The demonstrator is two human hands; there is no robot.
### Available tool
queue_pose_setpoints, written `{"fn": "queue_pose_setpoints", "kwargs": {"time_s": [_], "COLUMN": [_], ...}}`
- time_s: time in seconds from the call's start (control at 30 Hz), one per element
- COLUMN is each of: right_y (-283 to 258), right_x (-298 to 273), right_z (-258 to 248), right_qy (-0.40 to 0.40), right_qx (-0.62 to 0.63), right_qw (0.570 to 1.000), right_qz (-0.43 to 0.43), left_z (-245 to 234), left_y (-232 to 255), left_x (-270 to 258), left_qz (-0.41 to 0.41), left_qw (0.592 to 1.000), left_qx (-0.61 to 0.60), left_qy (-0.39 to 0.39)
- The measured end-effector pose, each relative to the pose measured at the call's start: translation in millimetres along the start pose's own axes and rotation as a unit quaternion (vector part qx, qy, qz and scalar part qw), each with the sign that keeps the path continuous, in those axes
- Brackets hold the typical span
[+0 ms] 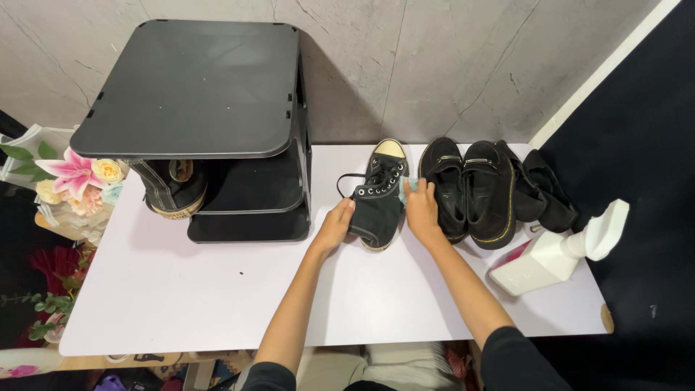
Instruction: The person wipes a black high-top sneaker with a light blue cloth, then places it on a shoe rack. They continue wiping a pair of black loafers and place them on the rack as well.
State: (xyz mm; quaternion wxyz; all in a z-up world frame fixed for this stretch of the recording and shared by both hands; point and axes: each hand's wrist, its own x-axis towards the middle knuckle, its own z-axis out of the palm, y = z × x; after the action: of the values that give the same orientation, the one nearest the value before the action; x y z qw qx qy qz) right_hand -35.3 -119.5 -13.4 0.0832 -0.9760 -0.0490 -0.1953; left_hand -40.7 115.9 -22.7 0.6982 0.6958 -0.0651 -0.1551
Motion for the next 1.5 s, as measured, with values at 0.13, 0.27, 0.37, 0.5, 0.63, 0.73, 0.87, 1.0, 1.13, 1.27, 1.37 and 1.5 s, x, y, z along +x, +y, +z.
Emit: {"fn": "queue_pose_setpoints", "kwargs": {"time_s": [0.13,0.27,0.37,0.5,0.63,0.73,0.87,1.0,1.13,1.27,1.37,1.5], "right_y": [-5,-29,-30,-16,13,17,-6,-33,-37,-18,-16,-54], "right_x": [-2,-55,-54,7,53,70,56,12,8,42,43,-9], "right_z": [-13,-41,-41,-16,-11,-20,-39,-63,-70,-60,-45,-38], "right_qy": [-0.026,-0.152,-0.100,-0.001,0.026,0.047,-0.048,-0.320,-0.220,-0.132,-0.118,-0.137], "right_qx": [0.113,0.213,0.156,0.001,-0.026,0.040,0.130,0.263,0.295,0.176,0.136,0.194], "right_qw": [0.992,0.965,0.982,0.994,0.999,0.998,0.989,0.906,0.917,0.975,0.983,0.951], "right_qz": [0.041,0.022,-0.044,-0.106,-0.020,-0.024,-0.041,-0.087,-0.152,-0.018,-0.030,-0.196], "left_z": [-3,-10,-10,-9,-8,-10,-8,-9,-9,-8,-6,-7], "left_y": [-10,-26,-38,-41,-28,-21,-26,-30,-27,-29,-34,-28], "left_x": [2,6,14,14,5,2,4,7,5,3,6,5], "left_qz": [-0.012,0.004,0.061,0.059,0.043,0.005,0.050,0.063,0.026,0.060,0.117,0.024], "left_qw": [0.999,0.996,0.993,0.993,0.995,0.996,0.995,0.993,0.994,0.994,0.991,0.994], "left_qx": [-0.046,-0.084,-0.096,-0.095,-0.085,-0.090,-0.086,-0.098,-0.104,-0.087,-0.067,-0.105], "left_qy": [-0.002,-0.011,-0.014,-0.027,0.015,0.010,0.012,0.011,0.010,0.012,0.013,0.021]}}
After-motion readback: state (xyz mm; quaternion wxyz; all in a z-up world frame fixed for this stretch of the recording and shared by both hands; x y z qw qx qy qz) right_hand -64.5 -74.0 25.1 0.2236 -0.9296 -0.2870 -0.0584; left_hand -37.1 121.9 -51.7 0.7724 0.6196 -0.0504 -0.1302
